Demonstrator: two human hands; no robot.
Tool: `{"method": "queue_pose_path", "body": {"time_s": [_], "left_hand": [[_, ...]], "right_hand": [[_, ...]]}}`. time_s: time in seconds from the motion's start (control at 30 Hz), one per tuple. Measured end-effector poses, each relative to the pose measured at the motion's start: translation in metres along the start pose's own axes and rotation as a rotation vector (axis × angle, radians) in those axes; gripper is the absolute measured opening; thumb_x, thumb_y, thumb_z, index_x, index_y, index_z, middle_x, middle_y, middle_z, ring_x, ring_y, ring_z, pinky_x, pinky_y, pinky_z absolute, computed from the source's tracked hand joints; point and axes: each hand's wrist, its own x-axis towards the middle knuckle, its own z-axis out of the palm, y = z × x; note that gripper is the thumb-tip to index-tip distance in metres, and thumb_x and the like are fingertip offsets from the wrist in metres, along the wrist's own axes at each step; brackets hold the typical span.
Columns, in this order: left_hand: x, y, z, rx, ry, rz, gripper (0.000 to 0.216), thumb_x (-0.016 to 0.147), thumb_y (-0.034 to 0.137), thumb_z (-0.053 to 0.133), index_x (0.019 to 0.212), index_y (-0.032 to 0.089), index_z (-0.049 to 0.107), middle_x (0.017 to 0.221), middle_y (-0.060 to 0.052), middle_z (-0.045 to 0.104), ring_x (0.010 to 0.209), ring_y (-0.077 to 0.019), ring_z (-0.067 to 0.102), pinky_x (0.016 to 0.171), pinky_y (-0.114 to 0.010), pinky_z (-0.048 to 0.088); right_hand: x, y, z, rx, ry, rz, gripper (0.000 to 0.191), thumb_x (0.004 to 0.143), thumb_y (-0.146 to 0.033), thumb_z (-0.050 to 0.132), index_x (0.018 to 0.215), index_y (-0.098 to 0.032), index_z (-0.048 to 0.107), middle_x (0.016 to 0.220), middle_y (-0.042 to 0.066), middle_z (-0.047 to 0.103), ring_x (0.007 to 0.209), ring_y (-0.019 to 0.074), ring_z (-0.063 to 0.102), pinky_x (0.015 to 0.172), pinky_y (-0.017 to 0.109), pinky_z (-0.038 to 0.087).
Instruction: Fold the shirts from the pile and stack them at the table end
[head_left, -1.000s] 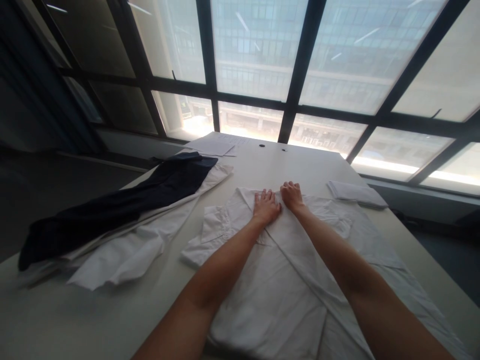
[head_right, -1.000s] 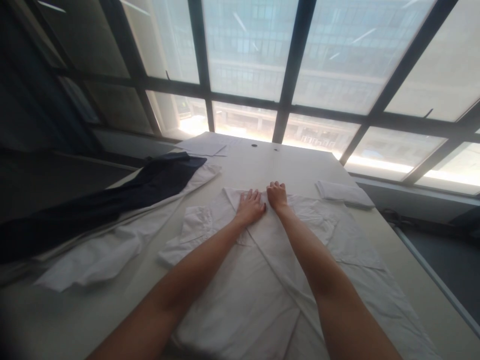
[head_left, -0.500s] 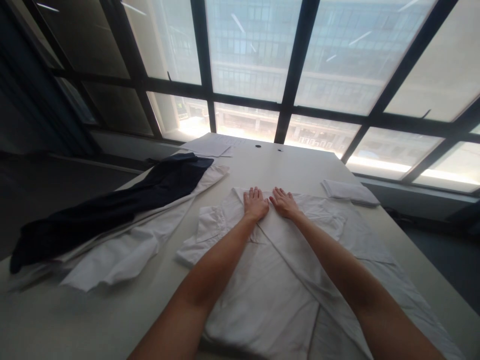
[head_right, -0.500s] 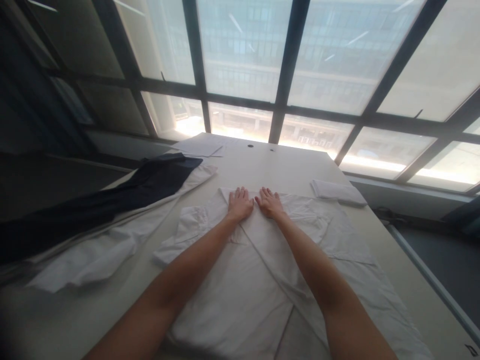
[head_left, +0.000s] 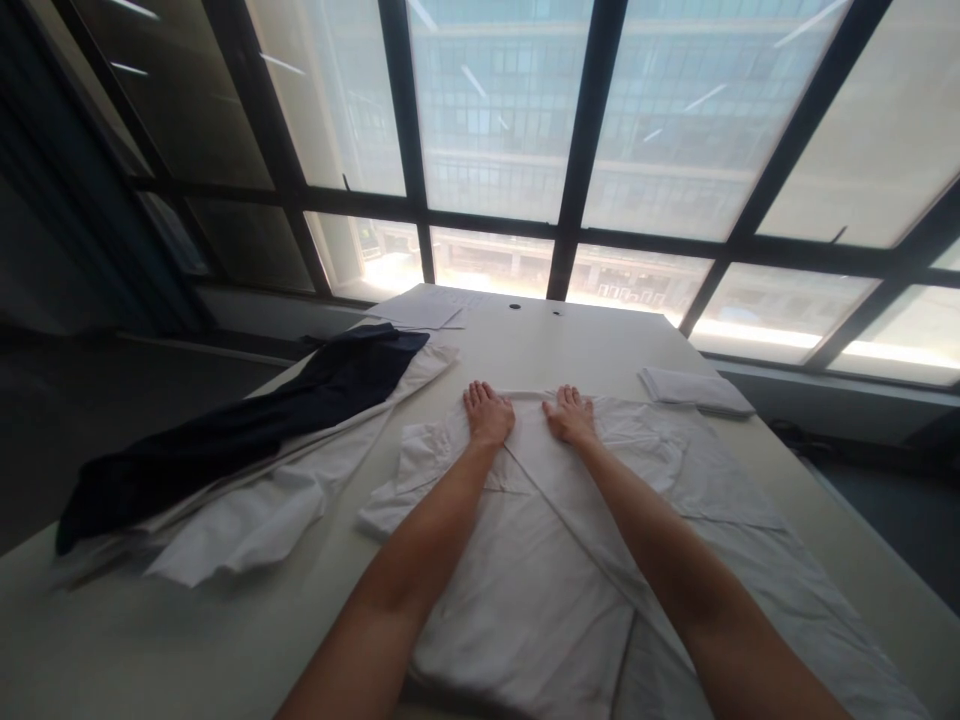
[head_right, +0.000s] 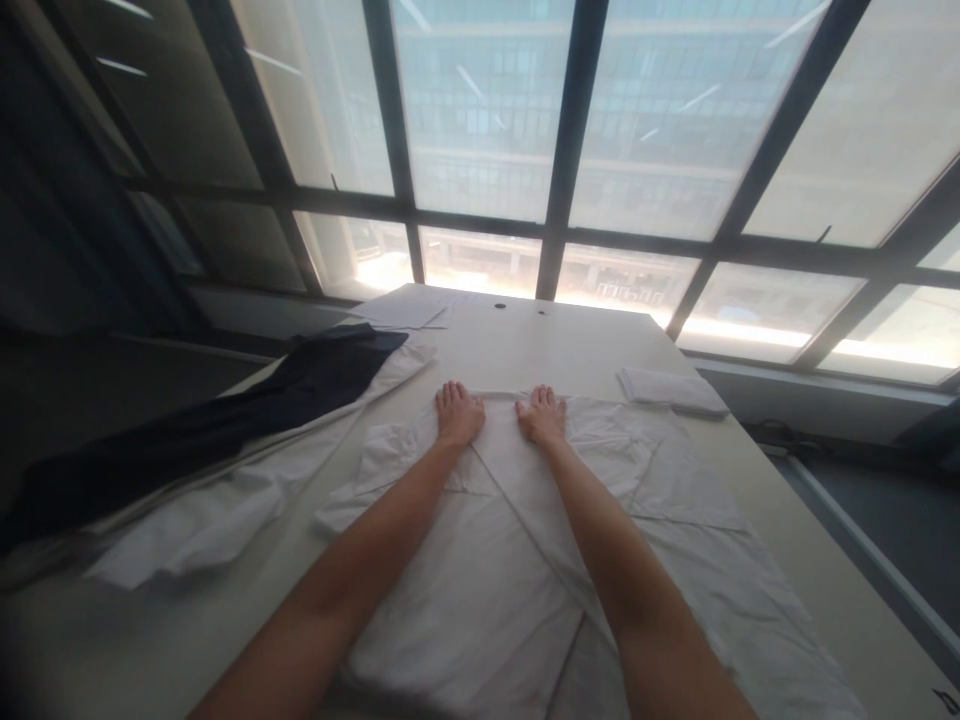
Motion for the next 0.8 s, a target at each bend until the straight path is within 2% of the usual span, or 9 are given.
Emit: {"method": "queue_pose_path", "body": {"time_s": [0.1, 0.17, 0.2, 0.3, 0.5, 0.67, 0.73, 0.8], "left_hand": [[-0.003, 0.003, -0.001, -0.027, -0.009, 0.239, 0.062, 0.101, 0.033, 0.03, 0.157, 0.006, 0.033, 0.163, -0.017, 0.033, 0.154, -0.0265, 0.022, 0.125, -0.044, 0.013], [-0.006, 0.006, -0.001, -0.048, -0.117, 0.4, 0.06, 0.103, 0.038, 0.028, 0.158, 0.014, 0.035, 0.164, -0.011, 0.033, 0.154, -0.0244, 0.023, 0.125, -0.044, 0.016], [-0.007, 0.008, 0.0, -0.049, -0.169, 0.427, 0.061, 0.103, 0.043, 0.028, 0.157, 0.016, 0.036, 0.165, -0.01, 0.033, 0.154, -0.0249, 0.023, 0.125, -0.045, 0.017], [-0.007, 0.009, 0.001, -0.033, -0.226, 0.336, 0.068, 0.102, 0.053, 0.028, 0.158, 0.015, 0.034, 0.166, -0.013, 0.028, 0.154, -0.0292, 0.021, 0.125, -0.051, 0.016], [0.001, 0.002, -0.001, -0.012, -0.181, 0.101, 0.077, 0.1, 0.056, 0.031, 0.158, 0.006, 0.033, 0.166, -0.019, 0.026, 0.155, -0.0344, 0.017, 0.125, -0.049, 0.015], [0.003, -0.001, -0.001, -0.01, -0.162, 0.093, 0.076, 0.099, 0.054, 0.032, 0.157, 0.004, 0.034, 0.164, -0.02, 0.029, 0.153, -0.0356, 0.021, 0.125, -0.05, 0.016], [0.002, -0.001, -0.002, -0.006, -0.154, 0.101, 0.076, 0.1, 0.054, 0.032, 0.157, 0.005, 0.035, 0.164, -0.02, 0.03, 0.153, -0.0357, 0.022, 0.124, -0.05, 0.016], [0.0, -0.001, -0.004, -0.002, -0.148, 0.101, 0.074, 0.1, 0.054, 0.033, 0.157, 0.006, 0.036, 0.164, -0.019, 0.031, 0.153, -0.0355, 0.023, 0.124, -0.05, 0.017]], "right_hand": [[-0.003, -0.002, -0.002, 0.008, 0.014, 0.004, 0.075, 0.102, -0.054, 0.022, 0.162, -0.009, 0.022, 0.169, 0.015, 0.016, 0.156, 0.0264, 0.011, 0.123, 0.054, 0.008], [-0.005, -0.003, -0.004, 0.009, 0.026, -0.001, 0.074, 0.102, -0.053, 0.022, 0.161, -0.008, 0.024, 0.168, 0.015, 0.018, 0.156, 0.027, 0.012, 0.123, 0.055, 0.01], [-0.005, -0.003, -0.004, 0.006, 0.028, 0.001, 0.074, 0.102, -0.053, 0.022, 0.161, -0.008, 0.024, 0.168, 0.016, 0.019, 0.156, 0.0271, 0.013, 0.123, 0.055, 0.01], [-0.006, -0.003, -0.005, -0.011, 0.018, 0.002, 0.074, 0.103, -0.052, 0.021, 0.161, -0.006, 0.024, 0.168, 0.017, 0.019, 0.156, 0.0271, 0.013, 0.123, 0.054, 0.011], [-0.006, -0.001, -0.005, -0.01, 0.026, -0.001, 0.074, 0.103, -0.052, 0.022, 0.16, -0.006, 0.025, 0.168, 0.018, 0.019, 0.155, 0.0273, 0.013, 0.123, 0.054, 0.012], [-0.01, -0.003, -0.006, 0.014, 0.12, -0.028, 0.068, 0.103, -0.047, 0.029, 0.159, -0.008, 0.03, 0.165, 0.018, 0.029, 0.153, 0.0289, 0.021, 0.122, 0.053, 0.017], [-0.014, -0.004, -0.007, 0.016, 0.205, -0.086, 0.064, 0.103, -0.041, 0.031, 0.159, -0.009, 0.031, 0.165, 0.017, 0.03, 0.153, 0.0277, 0.021, 0.122, 0.05, 0.016], [-0.016, -0.005, -0.009, 0.007, 0.269, -0.207, 0.06, 0.103, -0.034, 0.032, 0.158, -0.01, 0.033, 0.165, 0.015, 0.03, 0.154, 0.0236, 0.019, 0.124, 0.045, 0.013]]}}
